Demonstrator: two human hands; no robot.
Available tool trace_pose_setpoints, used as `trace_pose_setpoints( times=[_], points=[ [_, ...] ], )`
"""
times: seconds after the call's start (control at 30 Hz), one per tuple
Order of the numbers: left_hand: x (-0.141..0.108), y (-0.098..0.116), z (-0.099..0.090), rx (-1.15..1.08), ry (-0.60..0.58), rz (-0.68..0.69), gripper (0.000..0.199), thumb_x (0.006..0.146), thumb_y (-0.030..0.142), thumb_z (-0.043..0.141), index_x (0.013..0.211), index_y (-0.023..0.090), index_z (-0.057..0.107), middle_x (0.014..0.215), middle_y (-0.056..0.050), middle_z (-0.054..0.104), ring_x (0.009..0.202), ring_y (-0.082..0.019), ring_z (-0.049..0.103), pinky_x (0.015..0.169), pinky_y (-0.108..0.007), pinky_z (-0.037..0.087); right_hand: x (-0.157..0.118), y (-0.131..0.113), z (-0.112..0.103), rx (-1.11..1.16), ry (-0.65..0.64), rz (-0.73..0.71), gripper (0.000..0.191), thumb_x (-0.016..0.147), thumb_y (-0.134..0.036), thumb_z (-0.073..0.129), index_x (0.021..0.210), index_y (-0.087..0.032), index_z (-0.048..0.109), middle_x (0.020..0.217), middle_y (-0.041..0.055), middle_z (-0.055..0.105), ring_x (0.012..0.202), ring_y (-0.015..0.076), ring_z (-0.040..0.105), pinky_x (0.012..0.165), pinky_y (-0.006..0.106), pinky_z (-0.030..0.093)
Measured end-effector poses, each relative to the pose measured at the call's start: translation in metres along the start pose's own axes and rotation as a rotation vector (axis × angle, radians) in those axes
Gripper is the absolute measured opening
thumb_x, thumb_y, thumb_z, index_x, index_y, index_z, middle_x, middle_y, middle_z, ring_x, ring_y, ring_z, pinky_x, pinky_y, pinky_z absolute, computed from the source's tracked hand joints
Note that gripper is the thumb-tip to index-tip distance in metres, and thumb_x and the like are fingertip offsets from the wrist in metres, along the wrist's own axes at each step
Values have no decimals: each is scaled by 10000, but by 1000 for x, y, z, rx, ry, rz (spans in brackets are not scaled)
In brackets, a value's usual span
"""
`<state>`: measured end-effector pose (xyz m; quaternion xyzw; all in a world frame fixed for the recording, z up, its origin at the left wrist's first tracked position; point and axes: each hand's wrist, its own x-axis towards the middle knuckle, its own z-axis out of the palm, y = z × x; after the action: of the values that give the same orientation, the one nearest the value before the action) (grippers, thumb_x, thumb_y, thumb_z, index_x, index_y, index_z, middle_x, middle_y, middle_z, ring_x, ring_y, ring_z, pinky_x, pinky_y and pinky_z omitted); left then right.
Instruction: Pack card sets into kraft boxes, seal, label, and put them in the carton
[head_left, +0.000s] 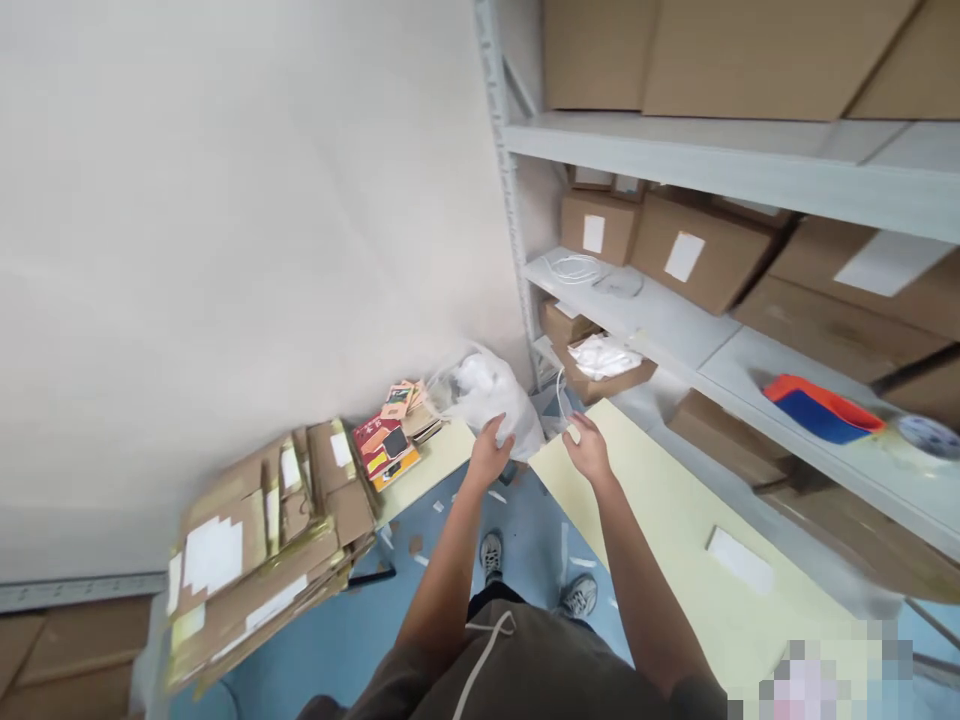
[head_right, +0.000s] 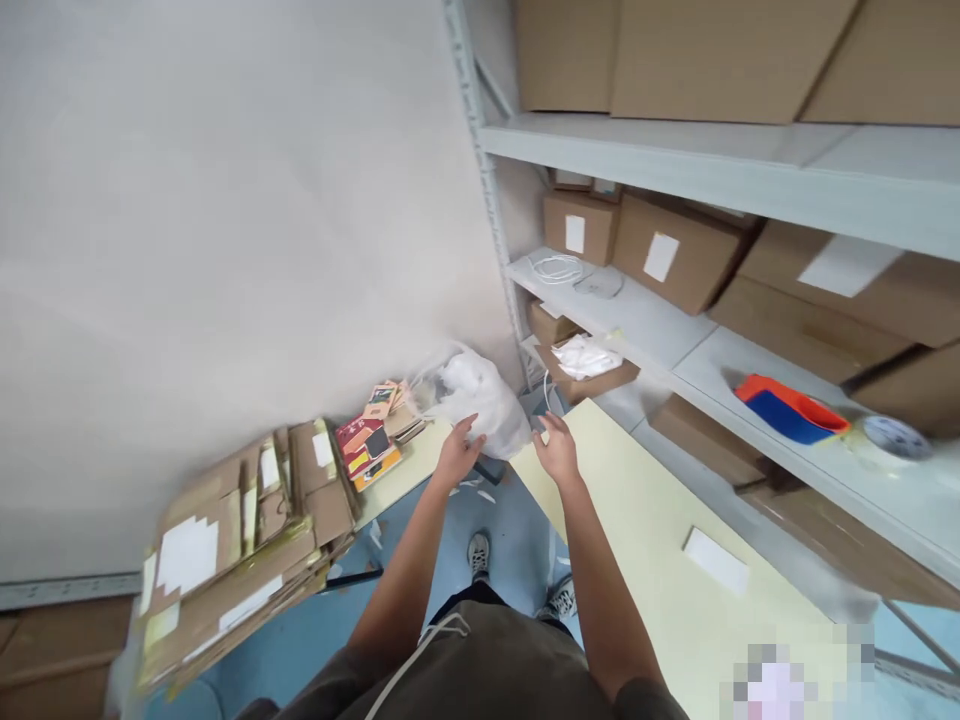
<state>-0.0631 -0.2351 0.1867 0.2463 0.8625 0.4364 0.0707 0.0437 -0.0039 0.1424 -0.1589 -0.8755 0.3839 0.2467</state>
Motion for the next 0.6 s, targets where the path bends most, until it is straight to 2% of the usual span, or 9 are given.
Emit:
trace_pose_setpoints(
  times=[0.1, 0.23, 0.43, 0.6],
  points=[
    [-5, -45, -32, -21, 73, -61, 547, 952, 361, 642, 1484, 254, 573, 1528, -126, 578, 1394, -279, 560, 1127, -462, 500, 2, -26, 52, 2, -100, -18, 446, 959, -377, 537, 1320, -192, 722, 1443, 151, 661, 1374, 309, 593, 1179, 496, 478],
    [-4, -104, -79, -113, 136, -148, 573, 931, 342, 653, 1490, 244, 572, 1558, -132, 558, 1395, -289, 557, 1122, -482, 503, 19, -67, 119, 14, -186, -50, 488, 961, -391, 519, 1362, -175, 694, 1480, 157, 635, 1403, 308, 572, 1201, 488, 456],
    [21, -193, -157, -255, 225, -281, 593, 907, 321, 684, 1477, 192, 587, 1535, -179, 580, 1301, -316, 634, 1117, -505, 491, 52, -129, 233, 17, -336, -83, 527, 973, -399, 508, 1430, -176, 645, 1499, 158, 620, 1417, 311, 559, 1238, 518, 408],
    [41, -262, -216, -294, 224, -372, 603, 878, 295, 713, 1461, 185, 604, 1488, -172, 626, 1345, -314, 609, 1132, -456, 463, 69, -171, 329, -5, -465, -90, 578, 976, -369, 490, 1513, -171, 569, 1561, 139, 567, 1484, 291, 493, 1272, 505, 361]
  ],
)
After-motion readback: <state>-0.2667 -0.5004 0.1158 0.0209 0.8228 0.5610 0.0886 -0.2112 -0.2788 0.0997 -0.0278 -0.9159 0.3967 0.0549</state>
